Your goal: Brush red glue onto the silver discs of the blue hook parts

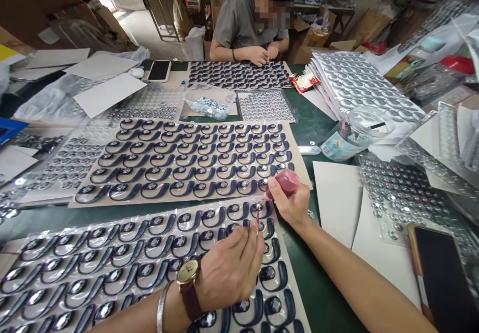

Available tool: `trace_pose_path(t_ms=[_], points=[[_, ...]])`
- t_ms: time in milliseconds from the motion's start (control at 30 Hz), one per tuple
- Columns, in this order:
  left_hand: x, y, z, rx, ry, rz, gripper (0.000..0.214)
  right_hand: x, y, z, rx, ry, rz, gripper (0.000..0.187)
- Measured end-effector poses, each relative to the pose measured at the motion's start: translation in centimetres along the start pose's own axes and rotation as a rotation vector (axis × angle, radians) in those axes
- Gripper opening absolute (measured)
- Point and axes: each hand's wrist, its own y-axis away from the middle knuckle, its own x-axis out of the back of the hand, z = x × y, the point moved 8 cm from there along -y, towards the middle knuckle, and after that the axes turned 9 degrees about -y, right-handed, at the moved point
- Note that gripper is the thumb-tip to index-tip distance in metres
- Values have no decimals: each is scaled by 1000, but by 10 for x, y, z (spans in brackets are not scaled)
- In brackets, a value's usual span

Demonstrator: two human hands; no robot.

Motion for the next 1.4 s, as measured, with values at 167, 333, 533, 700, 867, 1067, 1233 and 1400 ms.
trace_pose_path(t_ms=[167, 333, 533, 700, 867, 1067, 1233, 1400], points=[[-4, 1, -1, 26, 42, -19, 34, -2, 0, -2, 8, 26, -10, 24], [-7, 2, -9, 86, 115, -46, 32, 1, -2, -6, 37, 106, 15, 26], [-4, -1, -25, 174, 209, -39, 24, 6, -5, -11, 70, 191, 36, 30], [-4, 0, -30, 203, 268, -37, 24, 8, -4, -12, 62, 137, 45, 36], [-2, 0, -32, 223, 314, -19, 23, 6, -3, -13, 49, 110, 12, 33], [3, -4, -42, 289, 424, 29, 21, 4, -4, -12, 41, 100, -3, 34], [-2, 3, -58, 407, 552, 71, 27, 2, -1, -10, 34, 57, -6, 34], [-12, 11, -74, 559, 661, 83, 21, 1, 4, -5, 21, 9, -11, 28]])
